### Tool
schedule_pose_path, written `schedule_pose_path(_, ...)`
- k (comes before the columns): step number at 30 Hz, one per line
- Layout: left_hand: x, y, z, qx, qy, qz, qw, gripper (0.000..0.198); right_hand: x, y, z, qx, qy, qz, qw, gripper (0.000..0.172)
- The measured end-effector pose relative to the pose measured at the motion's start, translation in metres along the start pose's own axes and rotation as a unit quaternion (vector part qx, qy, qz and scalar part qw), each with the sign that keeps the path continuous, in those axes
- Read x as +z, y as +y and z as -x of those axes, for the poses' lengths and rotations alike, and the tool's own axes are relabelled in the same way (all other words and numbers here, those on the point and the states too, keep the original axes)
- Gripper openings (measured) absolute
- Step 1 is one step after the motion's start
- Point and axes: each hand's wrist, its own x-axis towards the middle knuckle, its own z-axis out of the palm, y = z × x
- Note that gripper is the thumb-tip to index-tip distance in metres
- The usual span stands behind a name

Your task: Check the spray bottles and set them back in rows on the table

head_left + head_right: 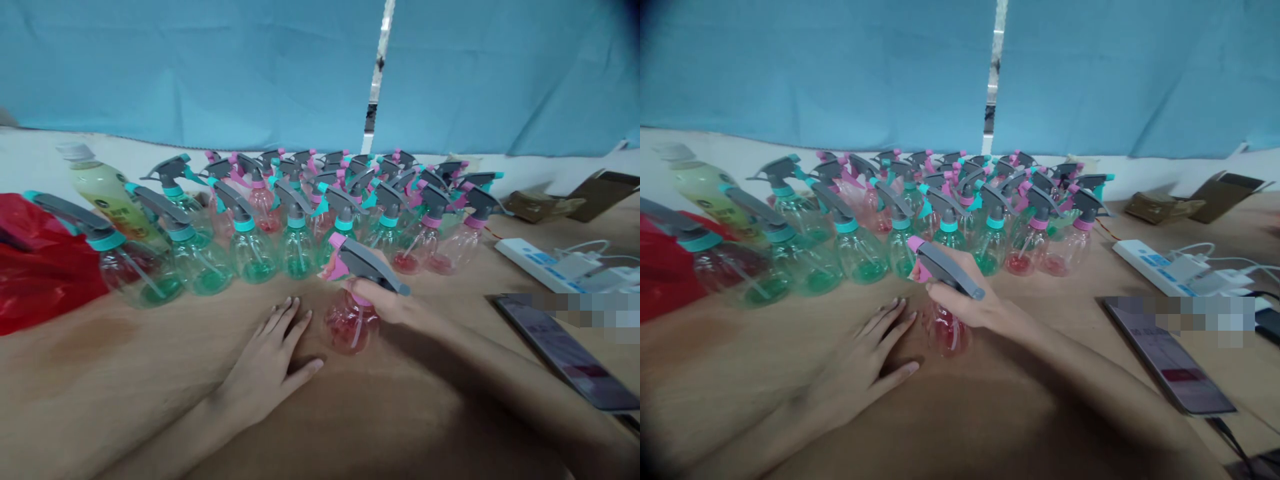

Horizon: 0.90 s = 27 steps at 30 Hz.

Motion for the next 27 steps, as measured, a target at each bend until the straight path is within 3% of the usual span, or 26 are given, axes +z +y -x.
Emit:
schedule_pose_path(4, 0.000, 0.000, 0.000, -0.001, 0.001, -0.004, 1.000, 0.070, 0.000, -0.003, 0.002, 0.013, 0.001, -0.016, 1.000, 0.009)
schedule_pose_path(12, 0.000, -0.001, 0.000, 0.007, 0.003, -0.009, 1.000, 0.069, -0.001, 0.003, 0.005, 0.019, -0.011, -0.021, 1.000, 0.031)
schedule_pose_path(21, 0.003, -0.003, 0.001, 0.009, 0.015, -0.002, 1.000, 0.070, -0.002, -0.007, 0.003, -0.021, -0.014, -0.041, 0.999, 0.033)
schedule_pose_path(27, 0.003, -0.002, 0.000, 0.008, 0.018, -0.006, 1.000, 0.070, 0.005, -0.007, 0.004, 0.030, 0.047, -0.015, 0.998, 0.034)
